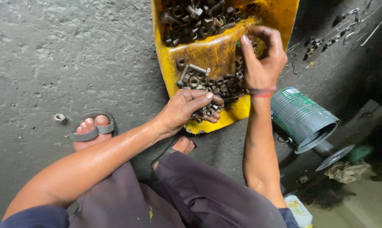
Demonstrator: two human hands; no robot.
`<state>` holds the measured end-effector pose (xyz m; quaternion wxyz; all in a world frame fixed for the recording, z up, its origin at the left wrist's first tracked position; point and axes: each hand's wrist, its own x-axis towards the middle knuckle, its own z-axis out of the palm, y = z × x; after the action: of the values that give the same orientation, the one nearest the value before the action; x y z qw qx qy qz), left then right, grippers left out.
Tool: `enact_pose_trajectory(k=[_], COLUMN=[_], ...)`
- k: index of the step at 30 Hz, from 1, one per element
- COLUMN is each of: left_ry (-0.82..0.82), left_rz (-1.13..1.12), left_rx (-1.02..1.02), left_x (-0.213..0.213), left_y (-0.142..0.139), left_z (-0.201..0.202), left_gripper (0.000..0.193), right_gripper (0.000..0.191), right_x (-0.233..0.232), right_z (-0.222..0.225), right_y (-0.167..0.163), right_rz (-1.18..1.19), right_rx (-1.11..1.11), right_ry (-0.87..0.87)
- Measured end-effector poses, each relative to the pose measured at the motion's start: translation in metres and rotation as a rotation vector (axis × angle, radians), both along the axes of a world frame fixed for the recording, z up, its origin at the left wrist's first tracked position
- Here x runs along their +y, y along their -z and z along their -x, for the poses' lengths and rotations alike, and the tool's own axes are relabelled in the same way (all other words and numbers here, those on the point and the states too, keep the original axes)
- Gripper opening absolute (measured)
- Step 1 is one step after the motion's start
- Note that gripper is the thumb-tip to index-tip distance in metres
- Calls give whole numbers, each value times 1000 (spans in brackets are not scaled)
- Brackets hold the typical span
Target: The person sits on the floor and sorts metal nuts and bolts from a yellow bin by hand, picking them up and placing them into their left hand.
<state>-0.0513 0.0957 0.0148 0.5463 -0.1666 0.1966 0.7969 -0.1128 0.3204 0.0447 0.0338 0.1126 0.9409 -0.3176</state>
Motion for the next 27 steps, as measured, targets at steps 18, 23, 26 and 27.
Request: enact_pose_trajectory(k=[18,23,26,27], left_ry=[-11,-9,11,13], left_rz=[-21,-24,-20,-8], left_rx=[20,27,41,53], left_x=[0,1,2,1], left_y=[6,6,5,6], left_z=[-2,-1,-2,-2], left_gripper=[40,39,38,38], right_gripper=[17,18,21,19], right_x=[25,11,11,12], right_z=[25,22,30,31], right_y=[43,32,29,25], right_rz=[-89,-153,-308,-359], right_rx=[188,195,190,216], right_ry=[109,31,-35,-50])
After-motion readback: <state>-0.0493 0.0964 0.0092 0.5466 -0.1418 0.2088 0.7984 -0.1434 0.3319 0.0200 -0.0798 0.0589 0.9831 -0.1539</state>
